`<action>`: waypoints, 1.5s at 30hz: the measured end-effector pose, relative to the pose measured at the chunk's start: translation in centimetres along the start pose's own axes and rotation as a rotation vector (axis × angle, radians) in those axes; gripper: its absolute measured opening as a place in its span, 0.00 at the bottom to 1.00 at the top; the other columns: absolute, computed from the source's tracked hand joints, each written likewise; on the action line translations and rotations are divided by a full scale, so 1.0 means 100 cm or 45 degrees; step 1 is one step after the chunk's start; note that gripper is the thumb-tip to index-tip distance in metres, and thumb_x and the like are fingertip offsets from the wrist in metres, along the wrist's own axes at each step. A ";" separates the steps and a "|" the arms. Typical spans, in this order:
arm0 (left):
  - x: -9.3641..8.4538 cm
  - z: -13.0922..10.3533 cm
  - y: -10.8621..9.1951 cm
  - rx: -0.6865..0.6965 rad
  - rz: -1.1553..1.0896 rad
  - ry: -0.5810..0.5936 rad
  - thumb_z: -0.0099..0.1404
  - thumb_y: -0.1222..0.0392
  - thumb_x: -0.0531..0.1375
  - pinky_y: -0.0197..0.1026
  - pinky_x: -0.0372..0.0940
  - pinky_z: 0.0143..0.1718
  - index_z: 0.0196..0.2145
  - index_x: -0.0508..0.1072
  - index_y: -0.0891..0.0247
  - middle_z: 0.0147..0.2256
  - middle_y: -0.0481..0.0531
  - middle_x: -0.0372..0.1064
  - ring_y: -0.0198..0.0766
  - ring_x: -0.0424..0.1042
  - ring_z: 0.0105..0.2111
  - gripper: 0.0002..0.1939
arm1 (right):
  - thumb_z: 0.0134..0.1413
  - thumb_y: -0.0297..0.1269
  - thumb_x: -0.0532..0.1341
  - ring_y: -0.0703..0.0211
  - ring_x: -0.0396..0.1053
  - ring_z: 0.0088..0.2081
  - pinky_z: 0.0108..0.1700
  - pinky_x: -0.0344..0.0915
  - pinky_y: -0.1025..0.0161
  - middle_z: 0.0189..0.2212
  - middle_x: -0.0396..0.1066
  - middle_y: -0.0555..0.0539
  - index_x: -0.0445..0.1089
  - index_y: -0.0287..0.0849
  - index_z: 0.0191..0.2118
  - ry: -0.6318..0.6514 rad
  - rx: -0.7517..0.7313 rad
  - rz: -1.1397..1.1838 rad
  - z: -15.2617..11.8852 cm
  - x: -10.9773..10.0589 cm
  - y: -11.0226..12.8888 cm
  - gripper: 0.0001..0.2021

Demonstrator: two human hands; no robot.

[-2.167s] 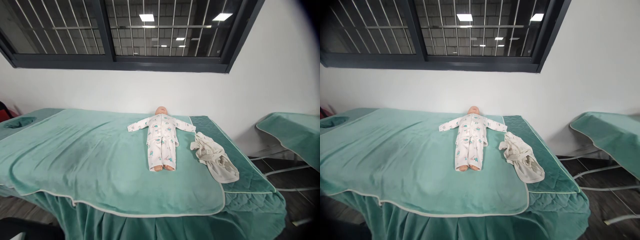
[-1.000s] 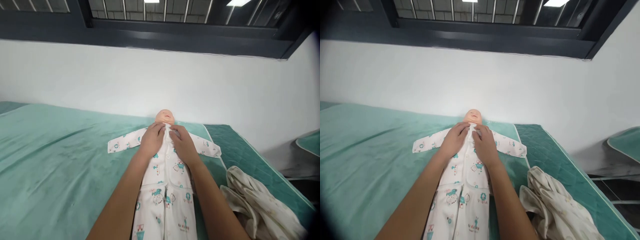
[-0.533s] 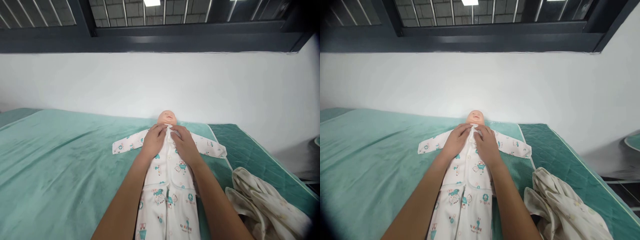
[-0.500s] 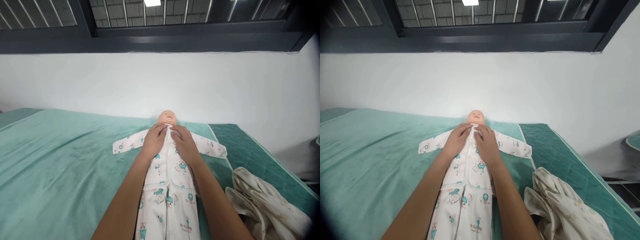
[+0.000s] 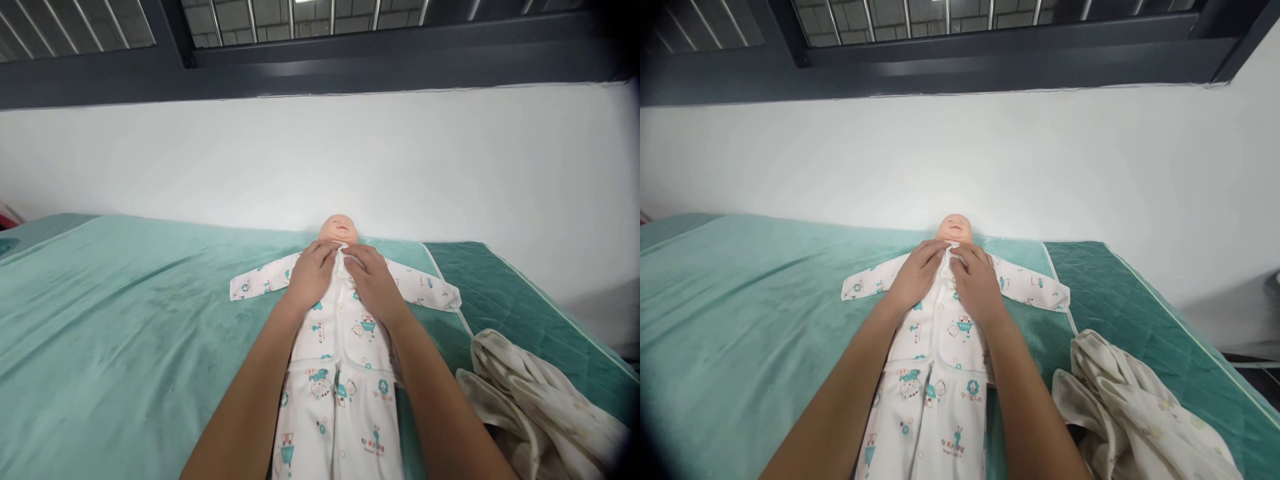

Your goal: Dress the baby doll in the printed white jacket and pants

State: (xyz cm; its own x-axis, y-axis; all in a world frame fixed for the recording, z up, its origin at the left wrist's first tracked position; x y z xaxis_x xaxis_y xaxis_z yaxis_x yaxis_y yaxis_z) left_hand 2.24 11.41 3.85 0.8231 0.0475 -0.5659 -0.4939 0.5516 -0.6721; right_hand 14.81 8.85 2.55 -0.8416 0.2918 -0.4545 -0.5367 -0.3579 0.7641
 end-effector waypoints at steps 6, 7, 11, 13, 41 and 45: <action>0.001 0.000 -0.001 -0.006 0.022 0.020 0.72 0.61 0.47 0.45 0.59 0.61 0.52 0.73 0.58 0.54 0.52 0.69 0.40 0.66 0.56 0.18 | 0.64 0.41 0.51 0.49 0.60 0.60 0.63 0.52 0.48 0.54 0.68 0.43 0.73 0.47 0.48 0.096 -0.123 -0.056 -0.001 0.006 0.003 0.16; 0.002 0.000 -0.001 -0.008 0.024 0.022 0.72 0.61 0.47 0.45 0.59 0.61 0.52 0.73 0.58 0.54 0.52 0.69 0.40 0.66 0.56 0.19 | 0.63 0.40 0.51 0.49 0.60 0.60 0.63 0.52 0.48 0.54 0.68 0.44 0.73 0.48 0.47 0.094 -0.133 -0.048 -0.001 0.006 0.004 0.15; 0.002 0.000 -0.002 0.006 0.043 0.029 0.72 0.62 0.47 0.47 0.60 0.60 0.52 0.73 0.57 0.54 0.52 0.69 0.41 0.66 0.56 0.19 | 0.60 0.41 0.54 0.48 0.60 0.58 0.61 0.55 0.47 0.54 0.68 0.45 0.69 0.48 0.51 -0.014 0.079 0.024 -0.002 -0.001 -0.008 0.16; 0.003 -0.001 -0.003 0.025 0.063 0.048 0.72 0.63 0.47 0.47 0.60 0.60 0.52 0.74 0.56 0.54 0.52 0.68 0.42 0.66 0.55 0.20 | 0.59 0.42 0.55 0.47 0.60 0.57 0.59 0.57 0.47 0.54 0.68 0.44 0.67 0.47 0.53 -0.055 0.197 0.061 -0.004 -0.004 -0.014 0.18; -0.016 -0.052 -0.009 -0.087 -0.181 -0.072 0.67 0.58 0.59 0.47 0.57 0.63 0.44 0.77 0.54 0.59 0.50 0.66 0.40 0.60 0.61 0.10 | 0.63 0.40 0.55 0.52 0.60 0.62 0.64 0.55 0.46 0.58 0.66 0.48 0.75 0.51 0.44 -0.195 -0.071 0.071 -0.062 -0.020 0.018 0.11; -0.015 -0.051 -0.007 -0.150 -0.231 -0.059 0.66 0.60 0.60 0.47 0.59 0.62 0.42 0.77 0.55 0.59 0.49 0.66 0.40 0.60 0.61 0.08 | 0.63 0.39 0.55 0.52 0.61 0.61 0.64 0.56 0.47 0.58 0.67 0.49 0.75 0.52 0.44 -0.200 -0.053 0.089 -0.062 -0.021 0.017 0.11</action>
State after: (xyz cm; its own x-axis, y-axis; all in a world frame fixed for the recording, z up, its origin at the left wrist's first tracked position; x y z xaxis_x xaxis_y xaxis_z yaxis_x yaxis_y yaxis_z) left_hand -0.11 6.75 2.72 0.9122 -0.0037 -0.4097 -0.3636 0.4536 -0.8137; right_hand 15.25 2.12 1.98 -0.8589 0.3986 -0.3216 -0.4821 -0.4178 0.7700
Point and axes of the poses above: each hand's wrist, its own z-axis towards the middle knuckle, its own x-axis out of the palm, y = z × x, the point moved 10 cm from there along z, towards the middle knuckle
